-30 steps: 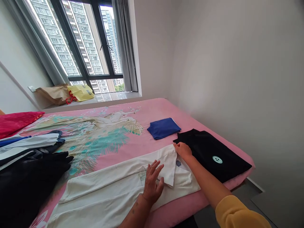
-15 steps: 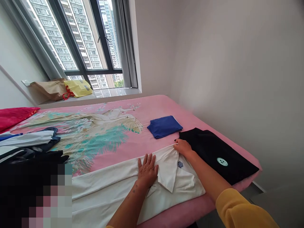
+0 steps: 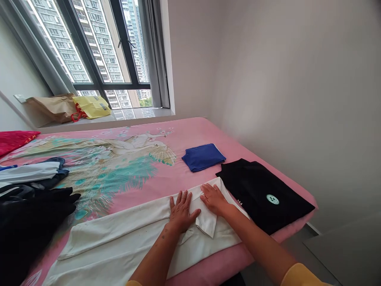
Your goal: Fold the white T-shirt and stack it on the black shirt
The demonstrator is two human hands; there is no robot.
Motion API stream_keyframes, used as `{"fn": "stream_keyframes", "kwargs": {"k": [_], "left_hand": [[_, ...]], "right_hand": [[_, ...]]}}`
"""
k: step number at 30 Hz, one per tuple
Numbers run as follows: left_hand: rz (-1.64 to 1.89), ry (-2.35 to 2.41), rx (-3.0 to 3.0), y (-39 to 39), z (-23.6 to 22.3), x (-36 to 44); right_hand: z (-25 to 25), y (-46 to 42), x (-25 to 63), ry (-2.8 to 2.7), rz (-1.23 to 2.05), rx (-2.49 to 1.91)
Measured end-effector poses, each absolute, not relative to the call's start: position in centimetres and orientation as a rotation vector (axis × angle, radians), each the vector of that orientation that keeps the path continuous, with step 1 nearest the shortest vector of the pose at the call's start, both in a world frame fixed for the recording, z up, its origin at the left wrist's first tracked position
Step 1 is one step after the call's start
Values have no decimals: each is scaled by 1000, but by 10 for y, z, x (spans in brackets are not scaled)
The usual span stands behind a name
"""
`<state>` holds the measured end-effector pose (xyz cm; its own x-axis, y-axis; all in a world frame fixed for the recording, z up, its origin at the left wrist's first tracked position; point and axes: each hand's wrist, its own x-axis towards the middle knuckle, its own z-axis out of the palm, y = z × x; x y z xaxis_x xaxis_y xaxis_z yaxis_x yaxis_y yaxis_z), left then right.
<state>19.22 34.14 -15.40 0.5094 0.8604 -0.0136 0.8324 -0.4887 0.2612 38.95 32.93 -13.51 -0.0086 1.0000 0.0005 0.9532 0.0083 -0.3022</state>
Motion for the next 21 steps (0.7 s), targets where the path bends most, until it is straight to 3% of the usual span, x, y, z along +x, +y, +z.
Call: {"fn": "stream_keyframes", "kwargs": {"k": [5, 10, 21], "left_hand": [[101, 1421, 2509, 342, -149, 192], [189, 1393, 2430, 341, -150, 193], [605, 1367, 1997, 347, -123, 169]], "right_hand": [[-148, 328, 402, -1787, 215, -2437], [-151, 325, 403, -2021, 246, -2226], [-133, 322, 382, -1883, 369, -2338]]}}
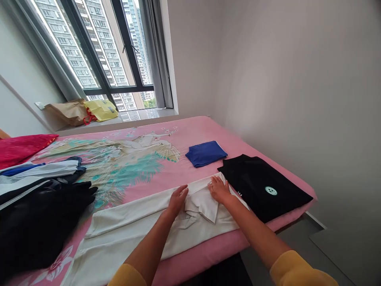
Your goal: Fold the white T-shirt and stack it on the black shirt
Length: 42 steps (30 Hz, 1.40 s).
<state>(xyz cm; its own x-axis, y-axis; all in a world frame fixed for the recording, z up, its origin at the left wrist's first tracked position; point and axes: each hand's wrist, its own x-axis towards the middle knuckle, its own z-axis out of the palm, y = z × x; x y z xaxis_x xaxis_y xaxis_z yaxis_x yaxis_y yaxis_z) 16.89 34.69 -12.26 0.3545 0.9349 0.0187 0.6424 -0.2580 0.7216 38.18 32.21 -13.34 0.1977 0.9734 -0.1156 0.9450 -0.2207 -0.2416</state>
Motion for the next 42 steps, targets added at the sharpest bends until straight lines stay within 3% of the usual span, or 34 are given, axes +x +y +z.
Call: {"fn": "stream_keyframes", "kwargs": {"k": [5, 10, 19, 23, 31, 37, 42], "left_hand": [[873, 1427, 1944, 270, -124, 118], [1022, 1707, 1932, 179, -147, 7], [765, 2551, 1738, 128, -167, -168], [499, 2651, 1729, 138, -170, -188], [69, 2390, 1776, 138, -149, -202], [65, 2434, 1768, 136, -151, -197], [178, 2482, 1813, 134, -164, -198]], "right_hand": [[-142, 299, 334, -2079, 380, -2113], [-156, 290, 326, -2275, 441, -2097], [-160, 274, 254, -2405, 202, -2108], [-155, 259, 212, -2336, 178, -2204], [-121, 238, 67, -2552, 278, -1500], [-163, 266, 14, -2403, 300, -1895], [-176, 282, -1, -2612, 384, -1639]]}}
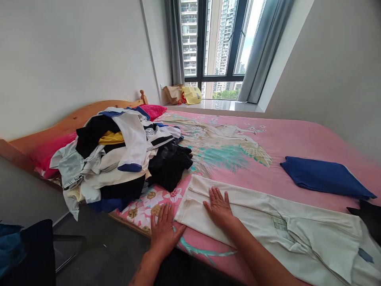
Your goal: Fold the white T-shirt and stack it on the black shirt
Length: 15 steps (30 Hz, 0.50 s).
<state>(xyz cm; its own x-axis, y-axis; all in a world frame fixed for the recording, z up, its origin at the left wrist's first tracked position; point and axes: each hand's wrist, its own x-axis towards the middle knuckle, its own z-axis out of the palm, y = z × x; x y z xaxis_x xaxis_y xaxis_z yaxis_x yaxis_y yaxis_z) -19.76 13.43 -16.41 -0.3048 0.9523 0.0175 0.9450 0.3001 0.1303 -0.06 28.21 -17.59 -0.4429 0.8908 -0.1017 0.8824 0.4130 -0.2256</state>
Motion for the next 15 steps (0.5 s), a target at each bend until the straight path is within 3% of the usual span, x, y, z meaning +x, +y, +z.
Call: {"fn": "stream_keyframes", "kwargs": {"k": [7, 15], "left_hand": [[307, 2461, 1870, 131, -173, -203], [324, 2472, 1858, 131, -176, -203]], "right_hand": [[-150, 301, -55, -2700, 748, -1084], [-161, 315, -52, -2435, 696, -1560]]}}
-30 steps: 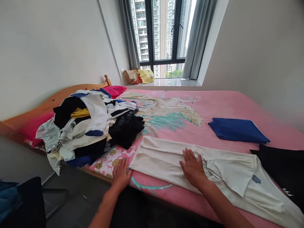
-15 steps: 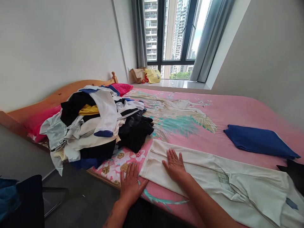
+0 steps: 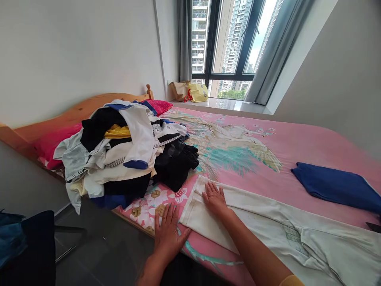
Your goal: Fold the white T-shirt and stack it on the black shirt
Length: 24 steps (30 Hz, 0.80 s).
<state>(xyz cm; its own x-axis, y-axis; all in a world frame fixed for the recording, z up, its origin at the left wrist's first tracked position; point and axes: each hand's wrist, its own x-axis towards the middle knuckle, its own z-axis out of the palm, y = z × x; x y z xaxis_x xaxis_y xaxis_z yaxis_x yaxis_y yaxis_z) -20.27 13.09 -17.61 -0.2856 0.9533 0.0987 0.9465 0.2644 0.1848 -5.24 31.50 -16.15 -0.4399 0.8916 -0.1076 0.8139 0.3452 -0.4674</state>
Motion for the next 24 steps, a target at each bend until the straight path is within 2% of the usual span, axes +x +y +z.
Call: {"fn": "stream_keyframes", "kwargs": {"k": [5, 12, 17, 20, 24], "left_hand": [[310, 2484, 1826, 133, -173, -200], [225, 2607, 1661, 158, -163, -192], [254, 2640, 1754, 203, -162, -197], [529, 2601, 1690, 229, -168, -196], [1129, 2175, 1533, 250, -178, -172]], "right_hand": [[-165, 302, -58, -2467, 758, -1494], [-175, 284, -59, -2303, 484, -1437], [-179, 285, -58, -2078, 691, -1331], [-178, 287, -58, -1959, 808, -1280], [-175, 291, -57, -1799, 954, -1206]]}}
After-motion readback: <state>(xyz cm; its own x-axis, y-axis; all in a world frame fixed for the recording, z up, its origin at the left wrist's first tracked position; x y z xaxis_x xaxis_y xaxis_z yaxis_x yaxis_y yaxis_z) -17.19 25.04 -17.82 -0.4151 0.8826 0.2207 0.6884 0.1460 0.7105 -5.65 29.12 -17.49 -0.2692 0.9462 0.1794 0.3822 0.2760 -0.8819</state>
